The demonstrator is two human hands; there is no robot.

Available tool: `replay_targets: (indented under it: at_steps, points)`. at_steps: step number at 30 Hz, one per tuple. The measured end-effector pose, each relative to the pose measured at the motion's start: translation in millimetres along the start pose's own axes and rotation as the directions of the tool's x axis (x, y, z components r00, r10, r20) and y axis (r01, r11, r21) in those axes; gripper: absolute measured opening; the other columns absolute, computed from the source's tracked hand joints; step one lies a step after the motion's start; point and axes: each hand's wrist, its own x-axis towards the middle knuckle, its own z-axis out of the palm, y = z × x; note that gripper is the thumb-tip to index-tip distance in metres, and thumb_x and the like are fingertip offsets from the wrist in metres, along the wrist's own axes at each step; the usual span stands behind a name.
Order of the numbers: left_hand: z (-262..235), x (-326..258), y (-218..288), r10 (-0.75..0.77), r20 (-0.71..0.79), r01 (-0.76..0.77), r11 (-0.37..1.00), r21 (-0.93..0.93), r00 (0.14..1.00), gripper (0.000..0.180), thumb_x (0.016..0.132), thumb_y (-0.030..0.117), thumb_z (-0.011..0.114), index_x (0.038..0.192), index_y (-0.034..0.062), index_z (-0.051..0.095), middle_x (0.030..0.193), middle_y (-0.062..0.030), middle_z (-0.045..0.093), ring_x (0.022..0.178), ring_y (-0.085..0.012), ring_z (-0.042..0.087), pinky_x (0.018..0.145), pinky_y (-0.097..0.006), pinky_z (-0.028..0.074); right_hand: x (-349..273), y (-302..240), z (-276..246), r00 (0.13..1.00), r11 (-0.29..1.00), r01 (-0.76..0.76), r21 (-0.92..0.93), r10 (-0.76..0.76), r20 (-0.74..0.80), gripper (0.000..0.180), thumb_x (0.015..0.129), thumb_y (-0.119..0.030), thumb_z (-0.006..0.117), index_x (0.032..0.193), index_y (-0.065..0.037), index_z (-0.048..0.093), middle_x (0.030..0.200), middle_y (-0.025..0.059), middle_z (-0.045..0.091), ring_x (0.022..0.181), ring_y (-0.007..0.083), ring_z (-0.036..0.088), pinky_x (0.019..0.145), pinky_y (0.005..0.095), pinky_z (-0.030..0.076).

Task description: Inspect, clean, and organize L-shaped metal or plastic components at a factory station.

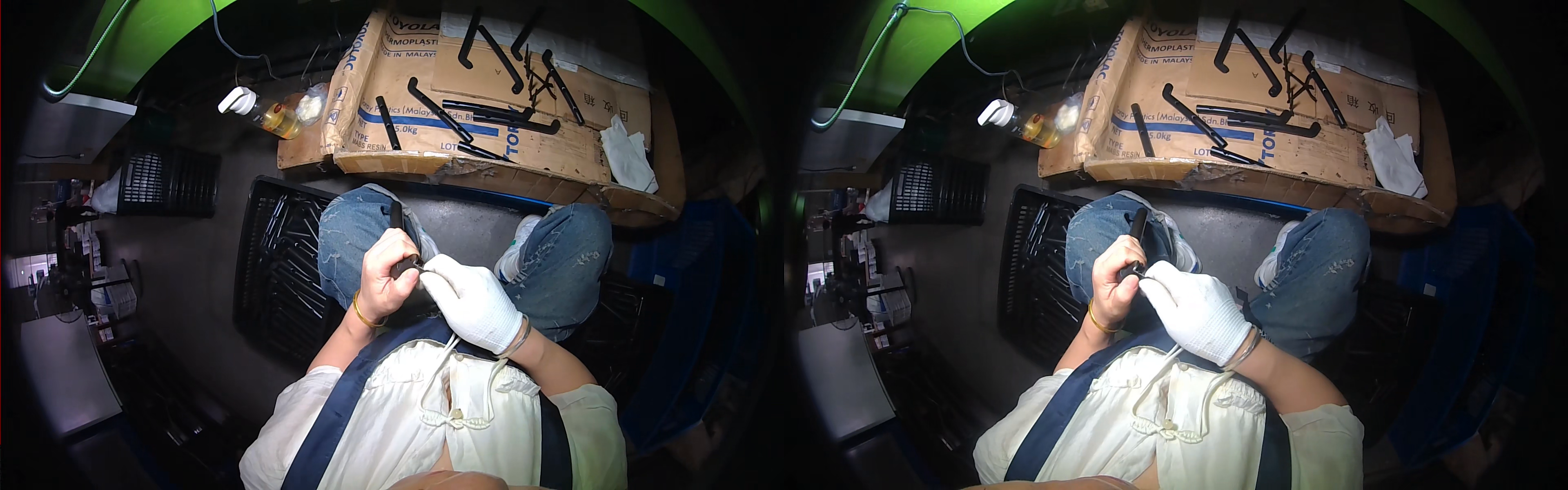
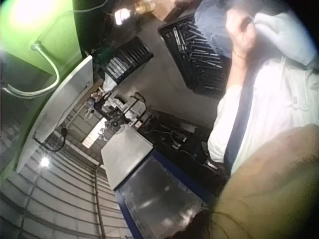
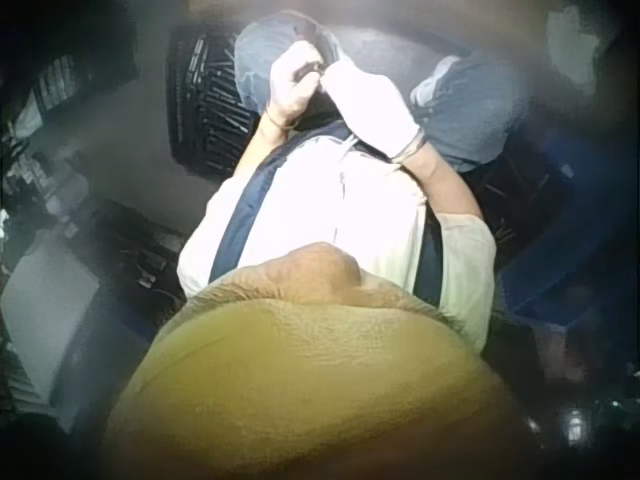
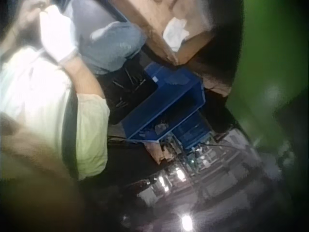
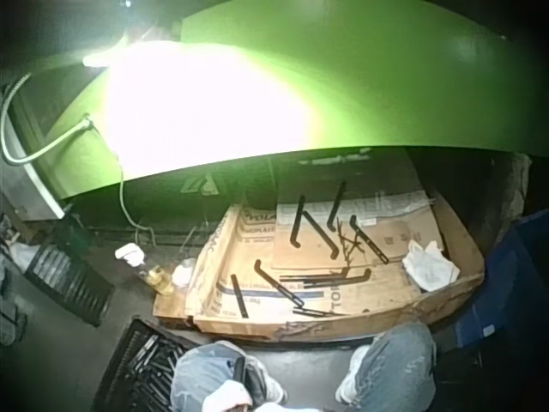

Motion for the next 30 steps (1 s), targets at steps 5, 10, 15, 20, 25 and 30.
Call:
replay_targets:
  at_steps: [5, 10, 15, 20, 25, 30]
  points:
    - [5, 1, 9, 0.136, -0.049, -0.144, 0.956, -0.257, 0.990, 0.048, 0.093, 0.047, 0.058, 0.073, 0.0033, 0.054, 0.072, -0.0081, 0.054, 0.066, -0.0239, 0.051, 0.067, -0.034, 0.042, 16, 30, -20, 0.976, 0.966, -0.119, -0.231, 0.070, -0.207, 0.021, 0.102, -0.014, 0.046, 0.093, 0.000, 0.060, 0.087, 0.0175, 0.065, 0.080, 0.0366, 0.065, 0.070, 0.0388, 0.051]
    - [14, 1, 0, 0.003, -0.055, -0.026, 0.904, -0.427, 0.998, 0.044, 0.093, 0.042, 0.054, 0.077, 0.0012, 0.053, 0.074, -0.0095, 0.053, 0.068, -0.0218, 0.048, 0.066, -0.033, 0.040, 6, 5, -2, 0.961, 0.944, -0.105, 0.312, 0.177, -0.212, 0.012, 0.097, -0.009, 0.060, 0.105, 0.000, 0.061, 0.090, 0.0085, 0.066, 0.086, 0.0130, 0.064, 0.080, 0.0283, 0.050]
    - [15, -2, 3, -0.085, -0.032, 0.071, 0.948, -0.309, 0.996, 0.050, 0.095, 0.046, 0.047, 0.079, -0.0009, 0.054, 0.078, -0.0112, 0.054, 0.072, -0.0223, 0.050, 0.068, -0.034, 0.040, 21, -9, 14, 0.963, 0.846, -0.130, 0.517, 0.233, -0.139, 0.015, 0.095, -0.014, 0.066, 0.100, -0.002, 0.058, 0.086, 0.0024, 0.062, 0.080, 0.0069, 0.056, 0.073, 0.0244, 0.048]
    - [12, 15, -1, -0.210, -0.178, -0.035, 0.550, -0.834, 0.961, 0.050, 0.109, 0.044, 0.029, 0.090, 0.0031, 0.052, 0.074, -0.0061, 0.043, 0.054, -0.0148, 0.042, 0.057, -0.029, 0.040, 37, 15, 9, 0.946, 0.924, -0.195, 0.327, 0.266, -0.187, 0.017, 0.096, -0.018, 0.064, 0.095, -0.001, 0.061, 0.080, 0.0096, 0.063, 0.073, 0.0128, 0.058, 0.069, 0.0301, 0.049]
    - [-21, 35, -18, -0.365, 0.081, -0.019, -0.265, -0.964, 0.928, 0.053, 0.107, 0.051, 0.031, 0.110, 0.0028, 0.054, 0.059, -0.0029, 0.038, 0.045, -0.0124, 0.037, 0.039, -0.024, 0.034, 5, 26, 9, 0.976, 0.985, -0.171, -0.027, 0.173, 0.129, 0.034, 0.088, -0.037, 0.072, 0.103, -0.007, 0.069, 0.086, 0.0191, 0.071, 0.080, 0.0357, 0.071, 0.070, 0.0406, 0.055]
    - [-23, 37, -27, -0.244, 0.145, 0.076, -0.271, -0.959, 0.959, 0.061, 0.107, 0.054, 0.027, 0.123, 0.0021, 0.054, 0.056, -0.0026, 0.040, 0.042, -0.0134, 0.039, 0.039, -0.026, 0.037, -17, 29, 16, 0.945, 0.969, -0.233, -0.081, 0.245, 0.218, 0.037, 0.087, -0.040, 0.074, 0.098, -0.005, 0.071, 0.080, 0.0204, 0.069, 0.074, 0.0369, 0.070, 0.066, 0.0414, 0.053]
